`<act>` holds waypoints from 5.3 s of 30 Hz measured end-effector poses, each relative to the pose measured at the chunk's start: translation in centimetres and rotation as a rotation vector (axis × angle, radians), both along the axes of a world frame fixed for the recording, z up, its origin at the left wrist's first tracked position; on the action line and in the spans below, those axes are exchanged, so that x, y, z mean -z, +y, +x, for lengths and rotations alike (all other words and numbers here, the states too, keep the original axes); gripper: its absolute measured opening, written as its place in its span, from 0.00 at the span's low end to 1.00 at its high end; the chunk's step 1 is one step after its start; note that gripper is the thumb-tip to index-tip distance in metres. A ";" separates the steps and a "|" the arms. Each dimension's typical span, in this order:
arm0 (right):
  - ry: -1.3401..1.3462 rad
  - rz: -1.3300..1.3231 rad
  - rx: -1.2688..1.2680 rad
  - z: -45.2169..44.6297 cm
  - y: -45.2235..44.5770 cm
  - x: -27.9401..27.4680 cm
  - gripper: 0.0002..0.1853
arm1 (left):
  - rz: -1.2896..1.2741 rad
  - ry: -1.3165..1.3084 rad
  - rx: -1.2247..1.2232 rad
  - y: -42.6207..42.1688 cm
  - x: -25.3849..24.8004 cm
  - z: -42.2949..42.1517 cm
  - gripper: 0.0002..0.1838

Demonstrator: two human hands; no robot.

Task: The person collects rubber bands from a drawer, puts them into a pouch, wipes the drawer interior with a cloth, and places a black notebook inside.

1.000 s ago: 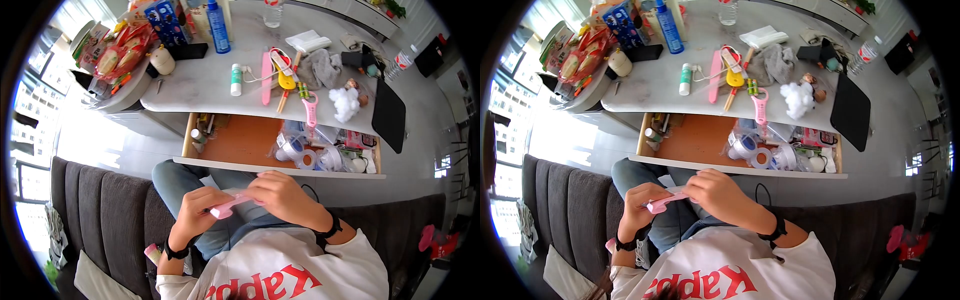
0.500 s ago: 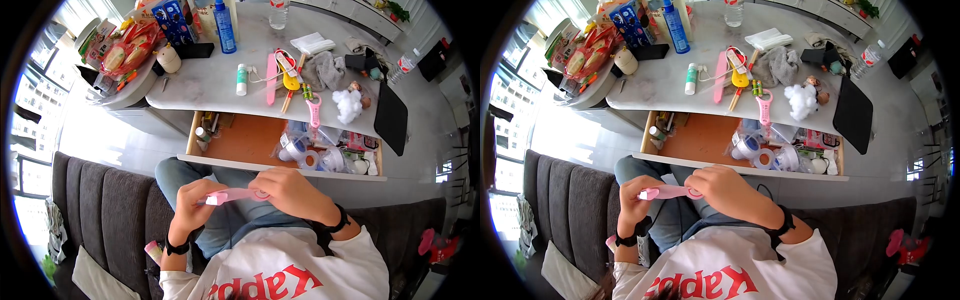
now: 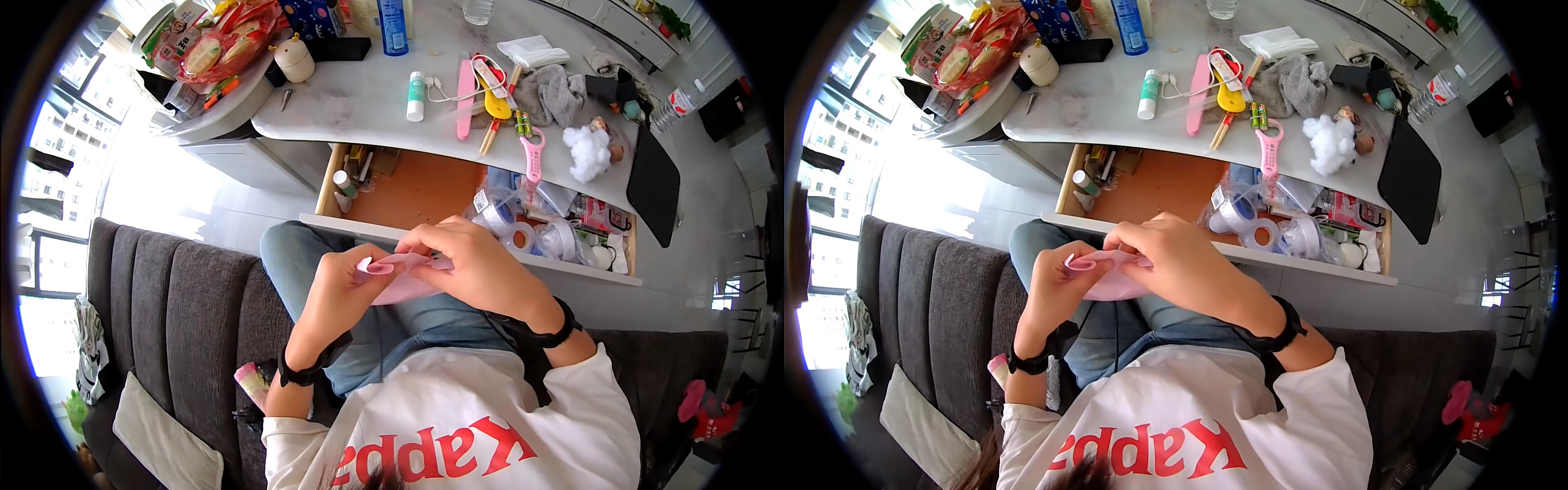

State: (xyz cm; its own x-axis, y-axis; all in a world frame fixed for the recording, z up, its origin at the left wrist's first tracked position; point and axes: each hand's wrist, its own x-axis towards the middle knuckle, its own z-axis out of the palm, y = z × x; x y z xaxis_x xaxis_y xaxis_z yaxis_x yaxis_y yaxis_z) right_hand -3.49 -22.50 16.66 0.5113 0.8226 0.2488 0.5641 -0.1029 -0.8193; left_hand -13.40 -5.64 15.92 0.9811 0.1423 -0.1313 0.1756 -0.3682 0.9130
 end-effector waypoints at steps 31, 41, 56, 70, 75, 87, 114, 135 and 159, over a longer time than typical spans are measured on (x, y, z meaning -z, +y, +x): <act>0.495 0.315 0.050 -0.2 -1.7 4.7 0.03 | -0.296 -0.105 -0.248 0.7 2.3 -2.8 0.06; 0.214 0.233 0.037 -0.4 -2.1 2.3 0.07 | 0.031 -0.319 -0.112 -0.8 0.5 -3.2 0.11; -0.280 0.043 0.022 0.0 -2.7 1.3 0.10 | 0.173 -0.344 -0.066 0.1 1.6 -4.2 0.07; -0.382 -0.004 -0.029 -2.6 0.0 2.3 0.10 | 0.260 -0.446 0.003 -0.9 2.7 -3.8 0.11; -0.420 -0.010 -0.010 -2.8 0.5 2.2 0.09 | 0.432 -0.621 0.031 -0.7 2.9 -3.3 0.13; -0.467 -0.046 -0.065 -2.0 0.5 2.2 0.06 | 0.354 -0.367 0.197 0.3 2.0 -3.5 0.35; -0.174 -0.114 -0.094 -0.2 -2.2 2.8 0.10 | 0.269 -0.271 0.110 2.5 2.0 -4.9 0.05; 0.178 -0.073 -0.089 0.9 -1.9 4.7 0.09 | -0.052 -0.113 -0.215 3.0 4.5 -4.7 0.02; 0.826 0.113 0.018 -0.3 1.5 9.9 0.19 | -0.564 -0.114 -0.339 2.5 7.5 -2.3 0.15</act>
